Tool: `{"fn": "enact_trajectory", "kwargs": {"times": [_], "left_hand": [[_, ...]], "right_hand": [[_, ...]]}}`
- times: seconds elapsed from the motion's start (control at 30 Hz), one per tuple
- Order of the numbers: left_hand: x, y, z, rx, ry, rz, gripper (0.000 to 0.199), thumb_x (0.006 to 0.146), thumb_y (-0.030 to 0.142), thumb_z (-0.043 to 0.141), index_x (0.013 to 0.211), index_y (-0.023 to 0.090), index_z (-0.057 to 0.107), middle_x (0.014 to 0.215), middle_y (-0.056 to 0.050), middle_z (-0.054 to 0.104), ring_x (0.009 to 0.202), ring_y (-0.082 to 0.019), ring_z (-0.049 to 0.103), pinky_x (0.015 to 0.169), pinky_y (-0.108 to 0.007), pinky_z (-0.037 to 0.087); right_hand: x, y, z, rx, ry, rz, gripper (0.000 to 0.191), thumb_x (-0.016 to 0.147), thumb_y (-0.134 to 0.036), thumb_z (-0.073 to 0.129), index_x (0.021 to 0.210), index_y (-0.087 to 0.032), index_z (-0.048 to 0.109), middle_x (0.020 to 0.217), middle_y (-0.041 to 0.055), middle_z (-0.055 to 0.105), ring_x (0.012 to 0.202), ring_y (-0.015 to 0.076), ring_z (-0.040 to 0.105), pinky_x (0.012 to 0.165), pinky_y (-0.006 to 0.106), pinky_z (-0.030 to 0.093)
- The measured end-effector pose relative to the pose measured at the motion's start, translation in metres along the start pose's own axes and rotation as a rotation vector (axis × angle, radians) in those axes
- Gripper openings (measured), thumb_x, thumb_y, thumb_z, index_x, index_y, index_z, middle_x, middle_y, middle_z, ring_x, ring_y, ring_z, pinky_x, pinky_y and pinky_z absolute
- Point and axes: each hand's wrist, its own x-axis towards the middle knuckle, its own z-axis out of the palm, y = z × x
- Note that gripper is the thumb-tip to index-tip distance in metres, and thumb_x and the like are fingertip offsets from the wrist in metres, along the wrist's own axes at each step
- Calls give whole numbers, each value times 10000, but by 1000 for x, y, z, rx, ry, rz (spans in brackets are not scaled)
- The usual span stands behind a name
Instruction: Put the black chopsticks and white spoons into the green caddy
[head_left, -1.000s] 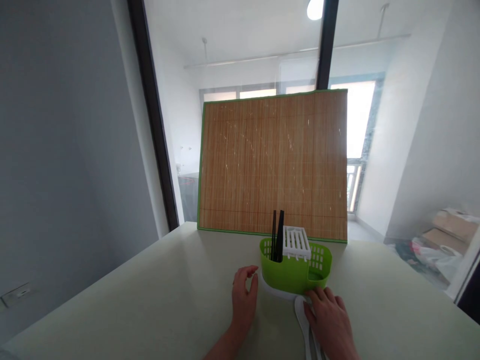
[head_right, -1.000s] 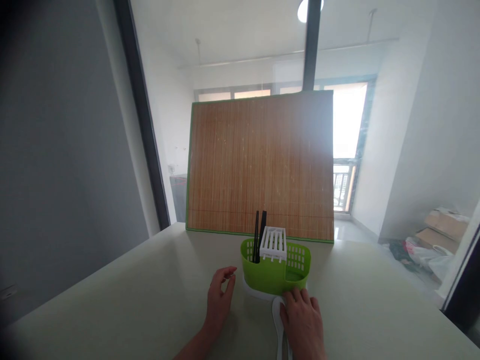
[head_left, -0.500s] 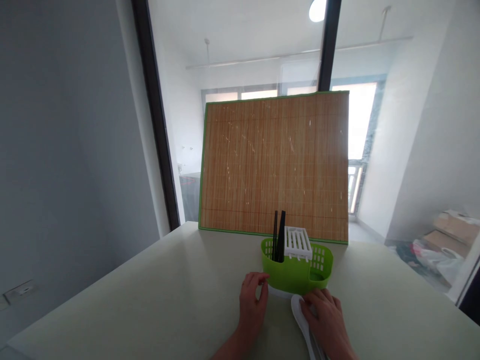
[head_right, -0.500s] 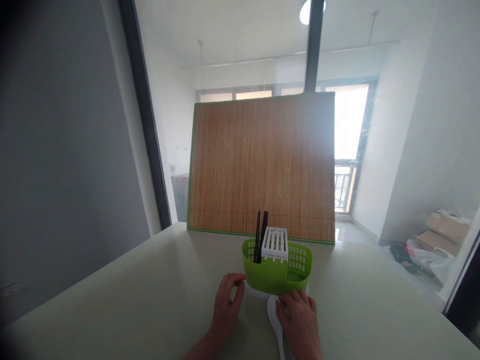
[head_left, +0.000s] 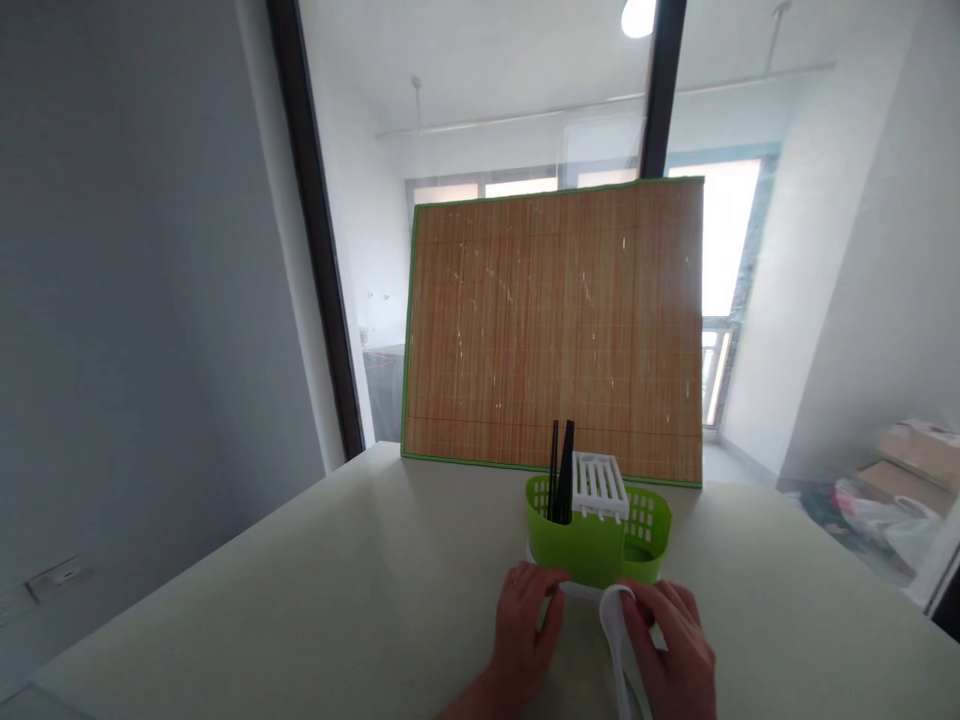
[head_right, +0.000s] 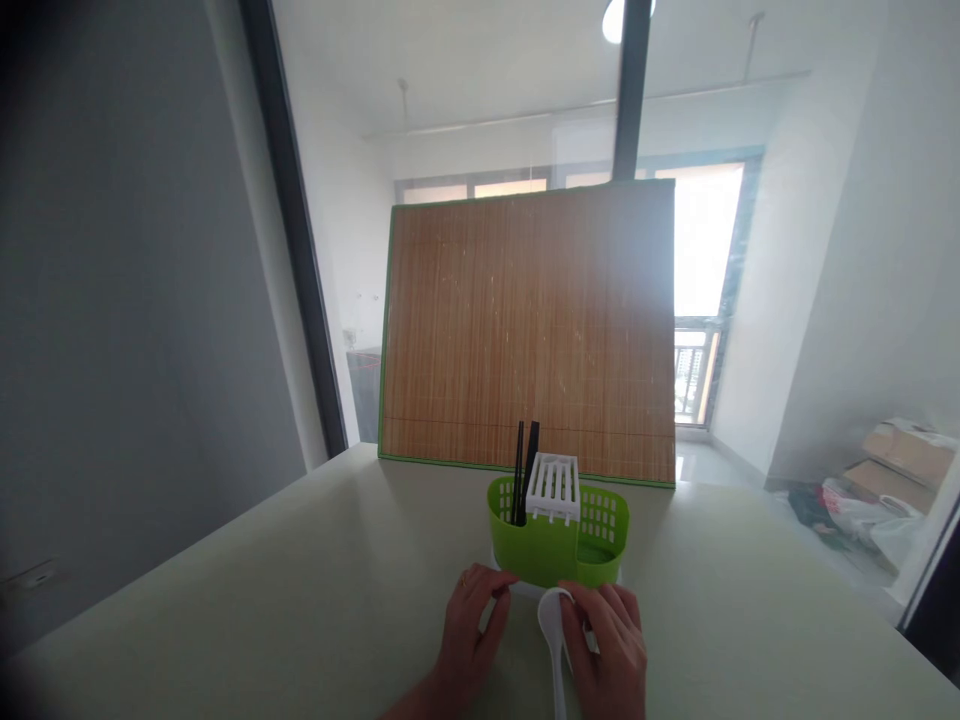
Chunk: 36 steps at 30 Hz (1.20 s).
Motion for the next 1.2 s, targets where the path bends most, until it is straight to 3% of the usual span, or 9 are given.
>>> {"fn": "enact_trajectory", "kwargs": {"times": [0.2, 0.33, 0.5, 0.67, 0.77, 0.97, 1.03, 1.2], "left_hand": [[-5, 9, -3, -47, -87, 122, 271, 861, 205, 427, 1119, 213, 508, 862, -63, 601, 819, -208, 541, 783, -391, 403], [-8, 13, 0, 2, -171, 241, 256, 844, 247, 431, 1082, 204, 514, 838, -74, 605, 780, -220, 535, 732, -396, 402], [-7, 15, 0, 12, -143, 251, 248, 843, 270, 434, 1067, 200, 516, 813, -74, 613, 756, -215, 558, 717, -384, 424], [6, 31, -9, 9, -90, 280, 312, 820, 238, 520, 1127, 208, 475, 815, -64, 629, 735, -191, 578, 702, -341, 455], [19, 46, -16, 102, -87, 332, 243, 827, 184, 520, 1068, 210, 506, 771, -52, 640, 685, -171, 591, 641, -290, 463], [41, 58, -34, 300, -241, 373, 140, 863, 182, 450, 958, 211, 549, 740, -33, 649, 638, -159, 595, 610, -270, 449], [52, 55, -45, 323, -197, 352, 133, 868, 198, 457, 964, 211, 548, 757, -27, 653, 640, -149, 588, 621, -262, 437], [103, 42, -74, 347, 117, 187, 144, 871, 276, 481, 961, 206, 568, 680, 15, 624, 531, -97, 516, 551, -206, 382]], "right_hand": [[3, -8, -5, -4, 58, -107, 245, 837, -137, 540, 1066, -216, 572, 728, 15, 594, 659, 178, 538, 684, 365, 409], [3, -7, -4, -13, 4, -159, 287, 827, -132, 544, 1098, -227, 558, 757, 21, 625, 676, 186, 568, 692, 372, 418], [3, -8, -3, -15, -10, -149, 256, 834, -132, 536, 1074, -216, 561, 794, 42, 640, 706, 195, 585, 675, 361, 432], [5, -11, -2, 15, -11, -158, 265, 829, -122, 540, 1078, -212, 561, 753, 33, 630, 676, 188, 576, 640, 343, 449], [5, -13, -2, 22, 3, -169, 271, 832, -133, 542, 1089, -218, 564, 760, 34, 642, 687, 190, 590, 635, 332, 472], [3, -11, 0, 29, -13, -143, 280, 836, -138, 540, 1103, -217, 565, 785, 37, 658, 687, 184, 607, 633, 314, 500], [3, -10, 0, 29, -27, -128, 287, 839, -126, 528, 1110, -216, 560, 794, 42, 659, 703, 184, 610, 638, 314, 499], [2, -9, 0, 13, -44, -132, 290, 834, -94, 523, 1095, -212, 566, 854, 68, 665, 813, 206, 621, 709, 341, 501]]}}
